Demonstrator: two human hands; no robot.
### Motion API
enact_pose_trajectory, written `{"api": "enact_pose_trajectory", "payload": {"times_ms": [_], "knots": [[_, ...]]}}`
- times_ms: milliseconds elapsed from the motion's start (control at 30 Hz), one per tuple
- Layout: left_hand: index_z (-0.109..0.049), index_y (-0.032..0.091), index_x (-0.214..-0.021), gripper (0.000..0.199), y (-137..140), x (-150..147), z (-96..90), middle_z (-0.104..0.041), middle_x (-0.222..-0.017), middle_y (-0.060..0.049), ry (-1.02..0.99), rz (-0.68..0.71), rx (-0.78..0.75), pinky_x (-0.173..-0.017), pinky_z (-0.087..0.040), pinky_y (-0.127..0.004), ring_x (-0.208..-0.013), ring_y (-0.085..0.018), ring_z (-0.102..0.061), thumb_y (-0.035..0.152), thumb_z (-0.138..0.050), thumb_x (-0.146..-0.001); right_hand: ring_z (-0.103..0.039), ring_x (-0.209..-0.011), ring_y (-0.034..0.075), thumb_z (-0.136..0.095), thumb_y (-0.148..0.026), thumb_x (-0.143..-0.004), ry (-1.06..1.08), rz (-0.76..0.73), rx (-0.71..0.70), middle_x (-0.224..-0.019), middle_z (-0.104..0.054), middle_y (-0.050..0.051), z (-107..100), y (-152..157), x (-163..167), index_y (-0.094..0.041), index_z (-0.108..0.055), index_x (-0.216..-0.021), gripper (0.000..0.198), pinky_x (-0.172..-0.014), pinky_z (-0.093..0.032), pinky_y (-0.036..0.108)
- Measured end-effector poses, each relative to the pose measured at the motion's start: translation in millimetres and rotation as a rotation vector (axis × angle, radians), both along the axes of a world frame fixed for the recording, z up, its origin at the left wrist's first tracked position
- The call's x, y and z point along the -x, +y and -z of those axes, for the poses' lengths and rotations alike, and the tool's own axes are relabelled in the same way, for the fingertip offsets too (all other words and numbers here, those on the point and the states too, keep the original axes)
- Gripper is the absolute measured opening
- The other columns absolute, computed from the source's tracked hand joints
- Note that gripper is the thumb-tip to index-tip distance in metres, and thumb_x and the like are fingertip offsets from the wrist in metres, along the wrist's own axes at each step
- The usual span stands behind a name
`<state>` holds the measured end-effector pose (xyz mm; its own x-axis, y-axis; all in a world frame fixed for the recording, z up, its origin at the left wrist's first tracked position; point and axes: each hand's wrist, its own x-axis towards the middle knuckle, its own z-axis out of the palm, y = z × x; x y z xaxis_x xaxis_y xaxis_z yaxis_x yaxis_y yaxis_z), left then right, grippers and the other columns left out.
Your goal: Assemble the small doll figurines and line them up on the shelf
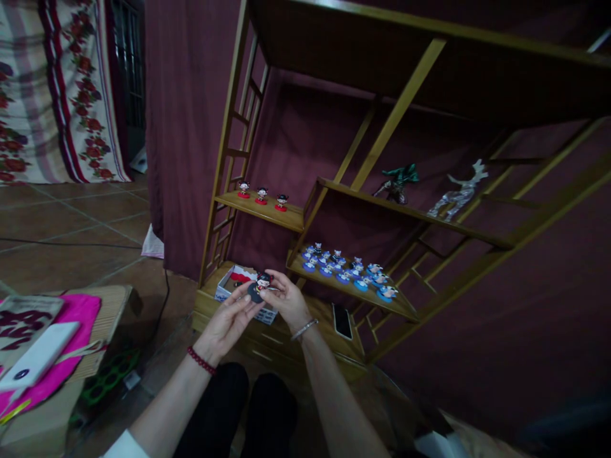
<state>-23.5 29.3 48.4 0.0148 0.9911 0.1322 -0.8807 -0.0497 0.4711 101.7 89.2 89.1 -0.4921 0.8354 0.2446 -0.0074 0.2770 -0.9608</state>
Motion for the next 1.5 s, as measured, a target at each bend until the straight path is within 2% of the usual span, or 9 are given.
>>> {"api": "enact_pose_trajectory", "payload": {"times_ms": [167, 433, 600, 767, 967, 1233, 1500], "knots": [[-0.059, 0.015, -0.103, 0.03, 13, 2, -10.2, -0.061, -0.112, -0.007, 0.002, -0.014, -0.024, -0.102, -0.033, -0.036, -0.11, -0.02, -0.052, 0.008, -0.059, -0.074, -0.059, -0.091, 0.017, -0.068, -0.028, -0.063, -0.015, 0.014, -0.025, -0.103, -0.062, 0.007, -8, 8, 1, -0.02, -0.051, -0.108, 0.049, -0.085, -0.046, 0.035], [-0.06, 0.015, -0.103, 0.032, 29, -2, -21.9, -0.064, -0.104, -0.007, -0.001, -0.02, -0.016, -0.101, -0.034, -0.035, -0.107, -0.02, -0.054, 0.005, -0.06, -0.072, -0.058, -0.09, 0.016, -0.066, -0.025, -0.065, -0.041, 0.007, -0.135, -0.097, -0.062, 0.003, -13, 18, 5, -0.019, -0.055, -0.095, 0.032, -0.084, -0.045, 0.032], [-0.061, 0.014, -0.099, 0.028, 41, -3, -25.7, -0.066, -0.1, -0.007, 0.008, -0.024, -0.025, -0.099, -0.037, -0.034, -0.102, -0.018, -0.057, 0.008, -0.061, -0.072, -0.058, -0.091, 0.017, -0.067, -0.025, -0.065, -0.035, 0.0, -0.183, -0.099, -0.062, 0.002, -15, 26, 5, -0.02, -0.056, -0.099, 0.036, -0.085, -0.045, 0.033], [-0.061, 0.014, -0.102, 0.03, 48, -3, -33.6, -0.065, -0.102, -0.008, 0.06, -0.022, -0.037, -0.095, -0.04, -0.03, -0.098, -0.016, -0.059, 0.009, -0.061, -0.072, -0.058, -0.091, 0.017, -0.067, -0.024, -0.064, -0.014, 0.03, -0.167, -0.098, -0.062, 0.002, -22, 32, 4, -0.02, -0.056, -0.098, 0.036, -0.086, -0.044, 0.034], [-0.059, 0.014, -0.102, 0.033, 56, 1, -48.5, -0.064, -0.101, -0.007, 0.184, -0.113, 0.02, -0.085, -0.047, -0.027, -0.091, -0.015, -0.061, 0.009, -0.063, -0.07, -0.058, -0.09, 0.017, -0.068, -0.023, -0.063, -0.05, 0.077, -0.169, -0.097, -0.062, 0.002, -33, 41, 5, -0.02, -0.056, -0.097, 0.036, -0.086, -0.044, 0.034], [-0.057, 0.013, -0.097, 0.03, 71, 14, -67.2, -0.065, -0.083, -0.005, 0.314, -0.226, 0.068, -0.072, -0.051, -0.023, -0.073, -0.011, -0.062, 0.007, -0.063, -0.068, -0.06, -0.084, 0.015, -0.069, -0.021, -0.059, 0.025, 0.067, -0.14, -0.09, -0.063, 0.002, -47, 57, 22, -0.019, -0.054, -0.091, 0.036, -0.08, -0.047, 0.031], [-0.057, 0.013, -0.1, 0.034, 77, 26, -82.3, -0.06, -0.081, -0.003, 0.502, -0.337, -0.039, -0.063, -0.05, -0.023, -0.067, -0.01, -0.059, 0.017, -0.063, -0.067, -0.061, -0.086, 0.017, -0.07, -0.022, -0.057, -0.027, 0.109, -0.223, -0.09, -0.065, 0.002, -68, 72, 32, -0.018, -0.055, -0.088, 0.035, -0.082, -0.046, 0.032]]}}
